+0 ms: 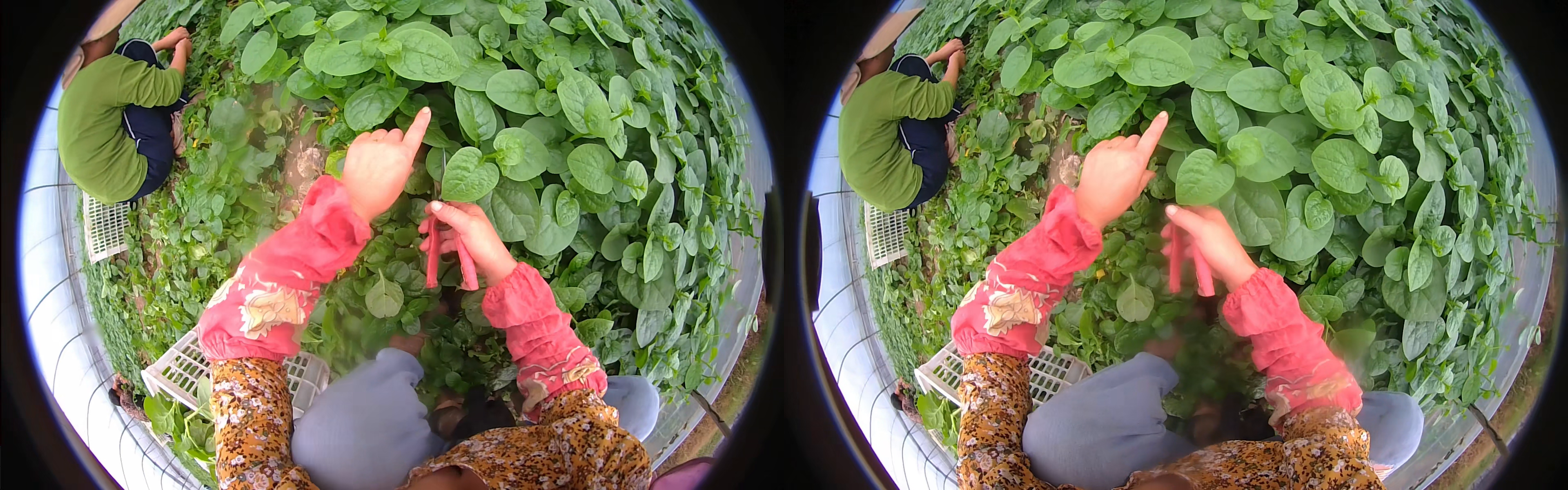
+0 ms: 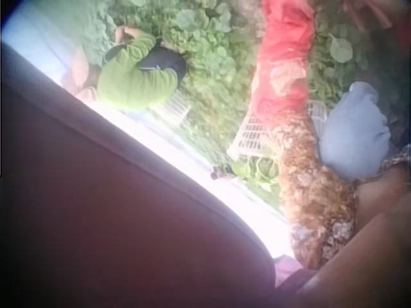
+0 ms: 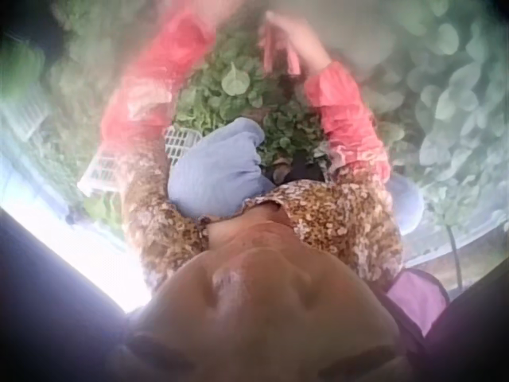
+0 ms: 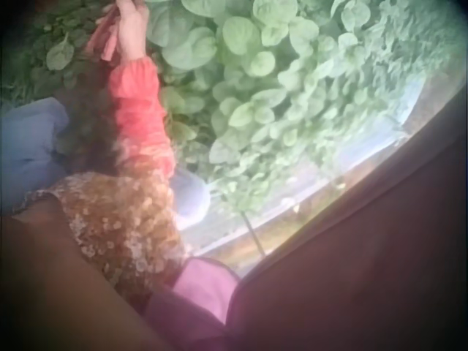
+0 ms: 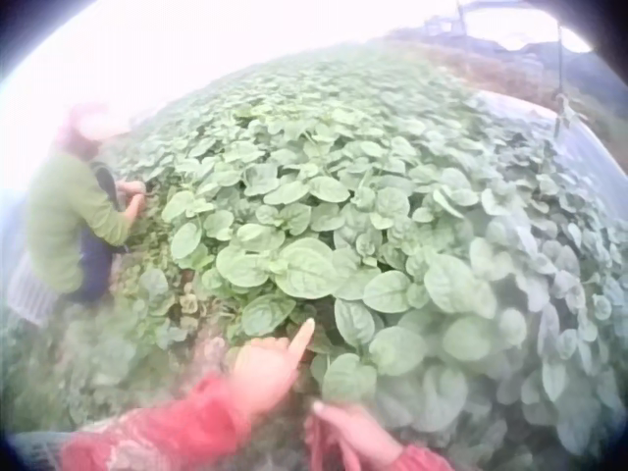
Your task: The person sits on the ground in a greenhouse and uses shears to cut leafy green plants, placing the harvested leaves into a white basket. Other workers are visible nearby performing the same task.
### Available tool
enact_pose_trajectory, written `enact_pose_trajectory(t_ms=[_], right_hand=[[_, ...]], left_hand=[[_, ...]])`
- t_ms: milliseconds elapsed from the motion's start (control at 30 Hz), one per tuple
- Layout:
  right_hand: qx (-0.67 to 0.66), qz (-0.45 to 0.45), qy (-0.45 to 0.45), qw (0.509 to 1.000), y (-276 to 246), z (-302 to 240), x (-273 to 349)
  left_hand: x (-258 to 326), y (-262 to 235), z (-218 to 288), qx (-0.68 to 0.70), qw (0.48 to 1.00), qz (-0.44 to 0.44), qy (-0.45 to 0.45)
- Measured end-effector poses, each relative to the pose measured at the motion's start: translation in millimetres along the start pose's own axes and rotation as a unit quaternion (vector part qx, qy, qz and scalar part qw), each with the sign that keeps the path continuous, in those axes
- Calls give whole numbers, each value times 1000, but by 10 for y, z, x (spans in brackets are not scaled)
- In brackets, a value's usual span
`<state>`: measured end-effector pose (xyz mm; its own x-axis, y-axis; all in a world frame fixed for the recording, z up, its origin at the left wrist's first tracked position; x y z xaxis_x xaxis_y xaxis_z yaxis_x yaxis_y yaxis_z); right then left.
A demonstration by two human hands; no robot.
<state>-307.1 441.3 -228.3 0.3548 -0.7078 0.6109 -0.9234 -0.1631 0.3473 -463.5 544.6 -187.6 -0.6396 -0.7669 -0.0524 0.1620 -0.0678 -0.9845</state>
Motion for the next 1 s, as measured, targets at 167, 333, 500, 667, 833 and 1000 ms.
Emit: enact_pose_trajectory(t_ms=[167, 333, 500, 667, 833, 1000], right_hand=[[-36, 16, 5, 999, -7, -25, -32], [-138, -25, -13, 990, 271, -347, -401], [-211, -66, -14, 975, 140, -326, -1024], [-276, -59, 26, 959, 85, -290, -1621], [-178, -31, -2, 983, 70, -278, -1048], [-36, -45, -43, 997, -41, -326, -330]], left_hand=[[-707, 229, -482, 52, 990, 71, -113], [-508, 500, -1590, 298, 902, 132, -284], [-532, 469, -1176, 343, 884, 152, -279], [-462, 345, -1013, 476, 821, 205, -238], [-115, 155, -1058, 696, 618, 240, -276], [387, -205, -866, 773, 526, 215, -283]])
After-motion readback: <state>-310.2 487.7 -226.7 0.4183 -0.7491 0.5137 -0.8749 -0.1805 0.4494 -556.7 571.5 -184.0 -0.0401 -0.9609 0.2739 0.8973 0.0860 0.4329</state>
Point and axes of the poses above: each hand's wrist, its own x-axis away from the middle knuckle, its own y-axis out of the palm, z = x × y, the point moved 1 cm from there along -x, towards the middle knuckle, and after that the axes turned 9 degrees about x, right-handed, at the moved point
